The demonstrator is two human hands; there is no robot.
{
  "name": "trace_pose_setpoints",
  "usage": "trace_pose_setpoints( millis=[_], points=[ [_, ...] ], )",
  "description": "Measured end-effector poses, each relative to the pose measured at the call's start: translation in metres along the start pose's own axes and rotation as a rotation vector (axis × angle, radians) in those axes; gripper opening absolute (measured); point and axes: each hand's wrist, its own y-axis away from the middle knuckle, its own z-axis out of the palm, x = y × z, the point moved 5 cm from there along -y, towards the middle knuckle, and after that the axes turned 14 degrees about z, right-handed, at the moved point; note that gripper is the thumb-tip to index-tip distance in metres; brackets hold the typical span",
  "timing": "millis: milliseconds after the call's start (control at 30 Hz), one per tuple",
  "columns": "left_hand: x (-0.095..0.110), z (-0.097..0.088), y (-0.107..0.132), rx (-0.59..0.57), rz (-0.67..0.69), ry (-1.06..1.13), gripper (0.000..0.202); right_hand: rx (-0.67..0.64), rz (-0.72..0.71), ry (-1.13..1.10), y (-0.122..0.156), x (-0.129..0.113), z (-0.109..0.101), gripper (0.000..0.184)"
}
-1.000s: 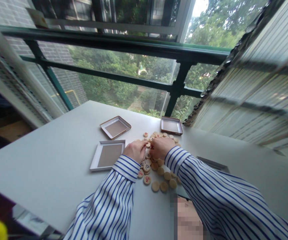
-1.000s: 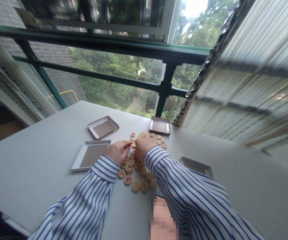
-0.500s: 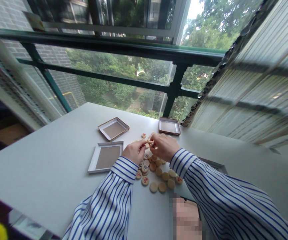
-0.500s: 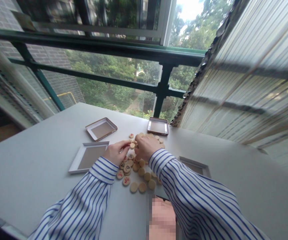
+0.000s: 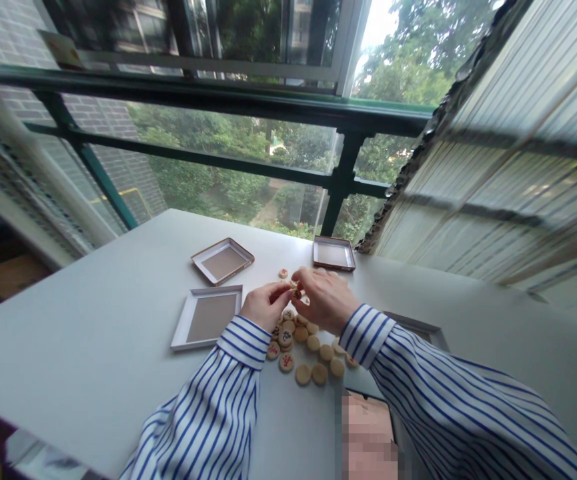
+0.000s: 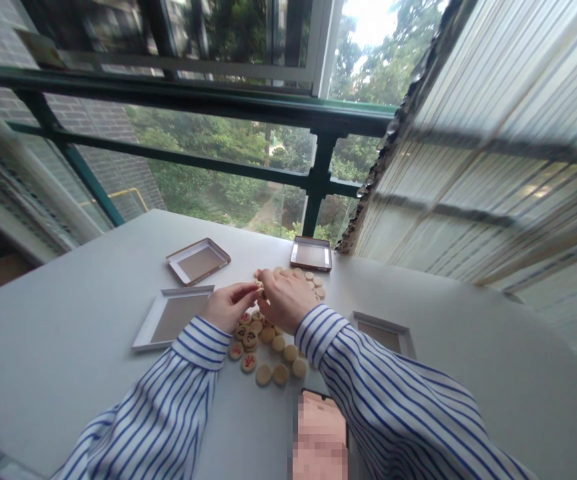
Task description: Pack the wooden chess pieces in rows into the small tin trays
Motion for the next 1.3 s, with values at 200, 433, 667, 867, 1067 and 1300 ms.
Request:
trace_pose_setpoints(
  millis=[200,433,667,867,1067,1300],
  points=[
    [-0.003,0.003,0.0,-0.039,-0.061,0.13,0.029,0.009,-0.034,-0.043,0.003,-0.002,-0.004,0.025],
    [0.001,0.002,-0.001,-0.014,-0.099,0.213,0.03,-0.023,-0.033,-0.038,0.009,0.004,-0.009,0.033],
    [0.003,0.004,0.002,0.074,-0.156,0.285,0.027,-0.015,0.021,-0.122,0.023,0.019,-0.017,0.034],
    [0.006,0.005,0.004,0.101,-0.16,0.329,0.028,0.024,0.067,-0.209,0.037,0.033,-0.035,0.03],
    [0.01,0.003,0.005,0.093,-0.143,0.347,0.032,0.067,0.106,-0.27,0.053,0.051,-0.049,0.028],
    [0.016,0.005,0.009,0.046,-0.179,0.401,0.034,0.097,0.159,-0.333,0.073,0.065,-0.057,0.025]
  ],
)
